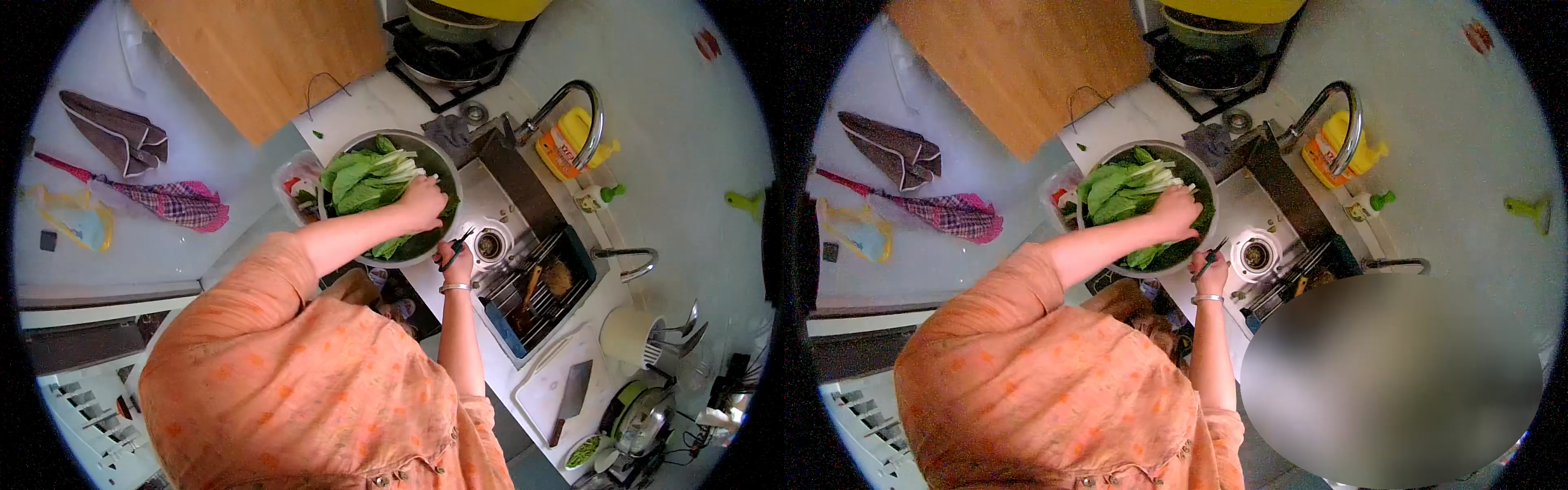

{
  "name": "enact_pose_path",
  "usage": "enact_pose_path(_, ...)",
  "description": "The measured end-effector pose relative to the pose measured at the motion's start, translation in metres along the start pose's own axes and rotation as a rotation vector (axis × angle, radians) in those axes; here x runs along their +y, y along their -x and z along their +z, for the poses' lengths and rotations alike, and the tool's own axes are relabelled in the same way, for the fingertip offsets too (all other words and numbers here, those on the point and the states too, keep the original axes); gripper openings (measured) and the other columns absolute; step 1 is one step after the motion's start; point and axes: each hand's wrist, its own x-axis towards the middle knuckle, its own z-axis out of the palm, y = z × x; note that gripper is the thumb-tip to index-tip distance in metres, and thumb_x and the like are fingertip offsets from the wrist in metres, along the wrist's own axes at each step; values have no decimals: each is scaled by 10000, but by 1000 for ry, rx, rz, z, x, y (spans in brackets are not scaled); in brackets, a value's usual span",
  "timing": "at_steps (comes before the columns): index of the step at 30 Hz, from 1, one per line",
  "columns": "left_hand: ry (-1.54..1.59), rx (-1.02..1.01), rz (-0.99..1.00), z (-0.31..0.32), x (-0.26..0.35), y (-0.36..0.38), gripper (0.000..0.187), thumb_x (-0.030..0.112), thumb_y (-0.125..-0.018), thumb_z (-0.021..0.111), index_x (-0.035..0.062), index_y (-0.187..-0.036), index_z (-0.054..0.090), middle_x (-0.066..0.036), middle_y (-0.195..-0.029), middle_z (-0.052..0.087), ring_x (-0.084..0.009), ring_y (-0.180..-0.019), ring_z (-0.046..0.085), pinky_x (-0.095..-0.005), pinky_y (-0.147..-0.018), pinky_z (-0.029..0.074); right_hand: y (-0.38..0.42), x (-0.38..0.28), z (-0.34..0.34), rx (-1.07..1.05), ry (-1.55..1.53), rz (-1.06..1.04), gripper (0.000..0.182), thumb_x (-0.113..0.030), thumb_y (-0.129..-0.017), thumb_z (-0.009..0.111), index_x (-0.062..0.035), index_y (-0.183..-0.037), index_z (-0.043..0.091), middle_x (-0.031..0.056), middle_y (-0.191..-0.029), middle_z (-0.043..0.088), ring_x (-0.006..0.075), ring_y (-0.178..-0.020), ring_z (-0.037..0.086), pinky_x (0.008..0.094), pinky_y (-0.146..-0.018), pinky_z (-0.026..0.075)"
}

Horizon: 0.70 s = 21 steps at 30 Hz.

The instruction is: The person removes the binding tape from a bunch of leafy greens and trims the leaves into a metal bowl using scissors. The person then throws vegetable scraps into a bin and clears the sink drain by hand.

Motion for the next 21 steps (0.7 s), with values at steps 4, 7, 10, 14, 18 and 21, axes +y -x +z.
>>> enact_pose_path(4,-137,2,-129,27,12,-13,241,188,-622,658,113,-851,646,-80,-794,629,-261,-942,524,-397,-863,342,0,-2,0,0,113,-37,177,-149,-757,633,-34,-723,502,59,-548,562,137,-450,530,243,-417,390)
enact_pose_path(7,40,60,-241,29,14,-11,248,110,-597,610,125,-842,646,-73,-790,635,-259,-958,516,-394,-874,311,-2,2,4,-3,70,-51,192,-156,-759,632,-27,-710,497,58,-551,559,135,-446,522,242,-412,382)
enact_pose_path(10,177,94,-288,21,18,-9,221,138,-621,599,115,-835,650,-72,-814,642,-273,-975,503,-407,-838,300,-4,1,4,2,113,-32,206,-163,-762,636,-31,-695,493,53,-537,549,129,-431,508,237,-402,371)
enact_pose_path(14,382,366,-155,-5,23,5,307,152,-621,591,45,-909,610,-105,-856,615,-268,-944,509,-398,-851,336,-6,2,2,-18,110,-28,244,-126,-772,653,-28,-712,438,42,-558,530,116,-435,484,250,-398,372)
enact_pose_path(18,349,165,-81,-41,7,36,314,173,-688,577,-7,-945,568,-140,-875,597,-300,-896,555,-413,-793,417,-3,-1,4,-31,-21,-30,224,-121,-774,653,-22,-730,456,33,-556,524,114,-442,482,250,-395,366)
enact_pose_path(21,217,-57,-22,-31,1,62,326,258,-722,623,8,-920,558,-140,-778,601,-319,-777,590,-423,-665,464,-1,-5,5,-9,39,-34,211,-155,-752,647,-24,-689,494,56,-531,552,136,-443,518,249,-434,400)
